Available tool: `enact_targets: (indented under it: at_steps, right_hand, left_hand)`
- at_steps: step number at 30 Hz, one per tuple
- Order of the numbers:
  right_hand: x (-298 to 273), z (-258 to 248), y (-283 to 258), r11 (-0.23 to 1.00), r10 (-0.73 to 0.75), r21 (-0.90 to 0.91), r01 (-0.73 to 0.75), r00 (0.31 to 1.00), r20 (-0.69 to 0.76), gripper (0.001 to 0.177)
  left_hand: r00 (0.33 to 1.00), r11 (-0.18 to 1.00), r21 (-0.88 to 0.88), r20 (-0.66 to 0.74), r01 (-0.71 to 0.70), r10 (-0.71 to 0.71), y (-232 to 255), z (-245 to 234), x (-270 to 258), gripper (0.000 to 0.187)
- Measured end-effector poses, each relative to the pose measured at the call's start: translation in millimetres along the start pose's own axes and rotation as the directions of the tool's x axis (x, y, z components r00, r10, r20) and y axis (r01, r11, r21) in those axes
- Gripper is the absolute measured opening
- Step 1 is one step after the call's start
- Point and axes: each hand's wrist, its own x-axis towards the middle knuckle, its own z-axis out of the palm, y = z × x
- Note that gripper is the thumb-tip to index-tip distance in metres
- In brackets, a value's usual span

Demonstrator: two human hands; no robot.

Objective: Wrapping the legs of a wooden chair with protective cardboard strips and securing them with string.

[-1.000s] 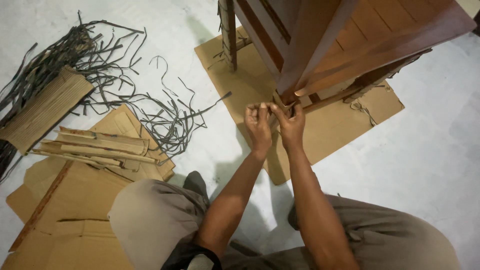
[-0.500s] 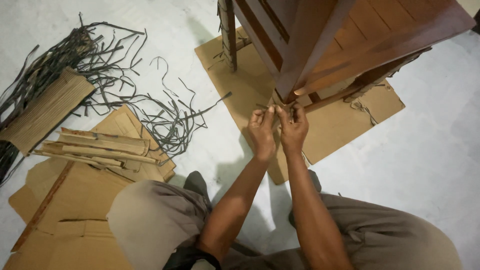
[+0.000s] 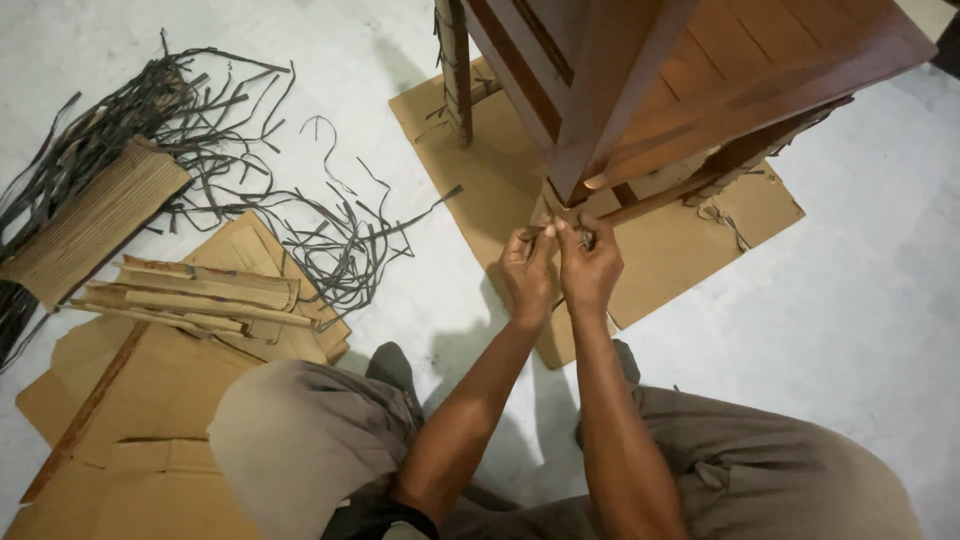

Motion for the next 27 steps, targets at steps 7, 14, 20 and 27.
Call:
enact_targets:
  at_steps: [7,14,20,27]
  right_hand:
    - [-9,-4,6,0.995,0.065,-0.077,-0.065,0.998,-0.003,0.015]
    - [-6,-10,-11,0.997,0.002,-0.072,0.011,0.984,0.181,0.012]
    - [3,-7,-7,0.983,0.122,0.1,-0.156,0.952,0.28,0.015]
    - [6,1,-3,0.844,0.216,0.387,-0.371,0.897,0.386,0.008]
  left_hand:
    - [1.0,0.995,0.095,-0.012,-0.023,0.024,-14,-10,-5,0.011]
    - [0.997,0.987,0.142,-0.005,-0.071,0.073,-21,-15,-9,0.012]
    - [0.987,0.951,0.262,0.03,-0.162,0.16,-31,-26,-4,0.014]
    - [0.916,0.69,0.628,0.098,-0.361,0.39,-19,-37,-6,0.011]
